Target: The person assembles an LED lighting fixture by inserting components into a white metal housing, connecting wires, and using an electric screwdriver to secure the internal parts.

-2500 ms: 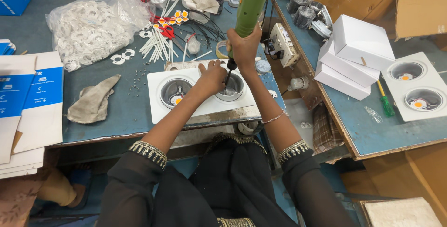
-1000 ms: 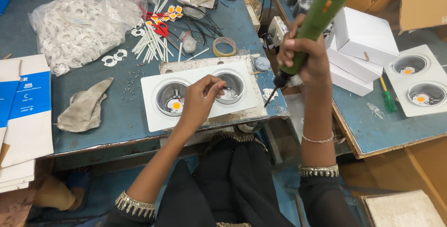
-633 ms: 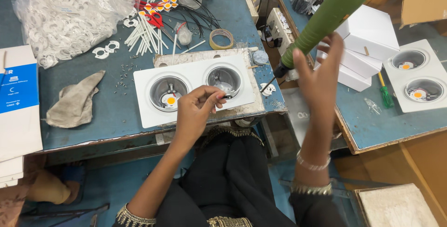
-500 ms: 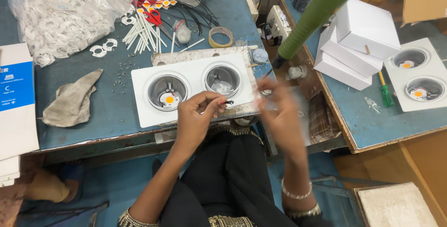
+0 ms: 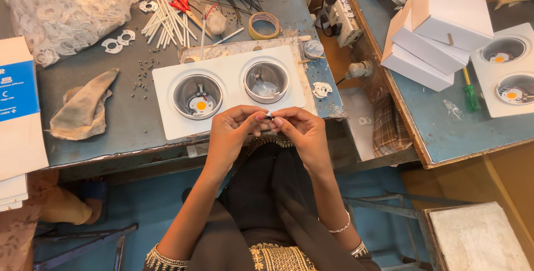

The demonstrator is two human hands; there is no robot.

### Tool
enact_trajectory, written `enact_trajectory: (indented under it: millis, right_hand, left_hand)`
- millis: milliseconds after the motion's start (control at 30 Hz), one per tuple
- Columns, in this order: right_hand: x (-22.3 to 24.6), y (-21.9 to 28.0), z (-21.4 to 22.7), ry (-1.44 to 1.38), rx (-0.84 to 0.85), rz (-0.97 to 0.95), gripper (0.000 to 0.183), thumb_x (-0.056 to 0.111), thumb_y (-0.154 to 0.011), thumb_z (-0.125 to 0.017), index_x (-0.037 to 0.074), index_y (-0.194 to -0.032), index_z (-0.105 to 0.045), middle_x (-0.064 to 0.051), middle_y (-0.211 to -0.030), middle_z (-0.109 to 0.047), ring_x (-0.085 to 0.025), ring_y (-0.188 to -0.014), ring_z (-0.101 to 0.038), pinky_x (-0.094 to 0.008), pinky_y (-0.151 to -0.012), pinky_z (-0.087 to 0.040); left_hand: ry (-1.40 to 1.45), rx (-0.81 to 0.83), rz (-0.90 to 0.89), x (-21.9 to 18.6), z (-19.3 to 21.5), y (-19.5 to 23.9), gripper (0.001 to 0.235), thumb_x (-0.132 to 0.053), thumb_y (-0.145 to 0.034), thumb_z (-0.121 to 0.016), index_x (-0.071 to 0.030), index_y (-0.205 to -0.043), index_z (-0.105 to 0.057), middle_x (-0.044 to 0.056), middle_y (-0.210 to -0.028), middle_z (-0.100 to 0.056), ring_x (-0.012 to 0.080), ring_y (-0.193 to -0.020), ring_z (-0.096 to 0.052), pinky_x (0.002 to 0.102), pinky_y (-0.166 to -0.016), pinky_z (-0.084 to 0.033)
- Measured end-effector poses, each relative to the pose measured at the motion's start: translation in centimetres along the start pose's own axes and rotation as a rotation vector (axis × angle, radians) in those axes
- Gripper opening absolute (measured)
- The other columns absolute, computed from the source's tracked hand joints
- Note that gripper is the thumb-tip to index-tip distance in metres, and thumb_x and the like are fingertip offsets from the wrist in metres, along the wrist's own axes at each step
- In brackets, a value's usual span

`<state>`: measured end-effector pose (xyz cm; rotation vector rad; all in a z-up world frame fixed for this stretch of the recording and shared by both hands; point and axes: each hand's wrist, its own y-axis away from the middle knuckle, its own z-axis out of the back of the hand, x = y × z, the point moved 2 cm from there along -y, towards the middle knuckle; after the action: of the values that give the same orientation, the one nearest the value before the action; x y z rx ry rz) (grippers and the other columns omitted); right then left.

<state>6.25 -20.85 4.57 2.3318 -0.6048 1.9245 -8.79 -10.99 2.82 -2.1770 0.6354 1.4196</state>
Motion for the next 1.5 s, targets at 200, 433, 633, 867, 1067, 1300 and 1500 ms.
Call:
enact_trajectory:
  millis: [200, 433, 633, 867, 1067, 1300, 1500]
  right_hand:
    - [-0.1, 0.1, 0.0, 0.030, -0.017, 0.008, 0.017, 0.002, -0.098, -0.069, -0.008, -0.112, -0.070, -0.010, -0.099, -0.073, -0.012, -0.091, -0.069, -0.026, -0.086, -0.057]
    - [-0.3, 0.4, -0.1, 0.003, -0.009, 0.028, 0.016, 0.002, -0.099, -0.069, -0.007, -0.112, -0.070, -0.009, -0.099, -0.072, -0.011, -0.092, -0.069, -0.026, -0.087, -0.059]
    - [-0.7, 0.4, -0.2, -0.023, 0.018, 0.024, 0.016, 0.001, -0.099, -0.069, -0.007, -0.113, -0.070, -0.009, -0.099, -0.072, -0.012, -0.093, -0.069, -0.026, -0.088, -0.059]
    - [-0.3, 2.6, 3.0, -0.031, 0.020, -0.016, 0.013, 0.002, -0.099, -0.069, -0.004, -0.111, -0.070, -0.010, -0.102, -0.073, -0.013, -0.092, -0.068, -0.027, -0.084, -0.055]
    - [-1.1, 5.4, 10.5, 0.003, -0.081, -0.148, 0.015, 0.002, -0.094, -0.071, -0.005, -0.108, -0.070, -0.011, -0.100, -0.073, -0.015, -0.089, -0.069, -0.029, -0.082, -0.056]
    - [-6.1, 1.0, 16.8, 0.134, -0.323, -0.038, 0.018, 0.008, -0.097, -0.072, -0.004, -0.110, -0.071, -0.009, -0.097, -0.073, -0.013, -0.088, -0.068, -0.027, -0.083, -0.056]
    - [-7.9, -8.5, 19.2, 0.638, -0.447, 0.179, 0.013, 0.008, -0.094, -0.072, -0.001, -0.104, -0.075, -0.005, -0.088, -0.074, -0.009, -0.080, -0.068, -0.026, -0.074, -0.054]
  left_hand:
    - [-0.074, -0.026, 0.052, -0.8, -0.4, 0.5, 0.026, -0.016, -0.098, -0.068, 0.004, -0.112, -0.075, 0.007, -0.088, -0.077, 0.0049, -0.072, -0.063, 0.018, -0.066, -0.052]
    - [-0.098, 0.027, 0.070, -0.6, -0.7, 0.5, 0.025, -0.019, -0.102, -0.062, 0.002, -0.110, -0.075, 0.004, -0.089, -0.077, 0.0032, -0.069, -0.058, 0.017, -0.063, -0.047]
    - [-0.137, 0.000, 0.062, 0.1, -0.3, 0.4, 0.025, -0.018, -0.103, -0.062, 0.003, -0.106, -0.075, 0.002, -0.084, -0.073, 0.0026, -0.073, -0.059, 0.017, -0.062, -0.046]
    - [-0.100, 0.116, 0.076, 1.5, -2.6, 1.5, 0.026, -0.019, -0.103, -0.060, 0.002, -0.107, -0.075, 0.002, -0.087, -0.075, 0.0041, -0.075, -0.062, 0.018, -0.060, -0.047]
    - [-0.040, 0.150, 0.150, 8.2, -8.0, 1.8, 0.031, -0.024, -0.104, -0.061, 0.003, -0.115, -0.072, 0.006, -0.093, -0.074, 0.0083, -0.081, -0.065, 0.022, -0.066, -0.053]
    - [0.196, 0.145, 0.271, 16.0, -9.2, -3.1, 0.044, -0.032, -0.104, -0.054, -0.001, -0.135, -0.059, 0.006, -0.105, -0.069, 0.0112, -0.094, -0.066, 0.025, -0.077, -0.055]
    - [-0.082, 0.364, 0.263, 13.2, -6.6, -1.7, 0.041, -0.031, -0.103, -0.056, 0.000, -0.129, -0.067, 0.005, -0.102, -0.071, 0.0093, -0.088, -0.064, 0.023, -0.074, -0.053]
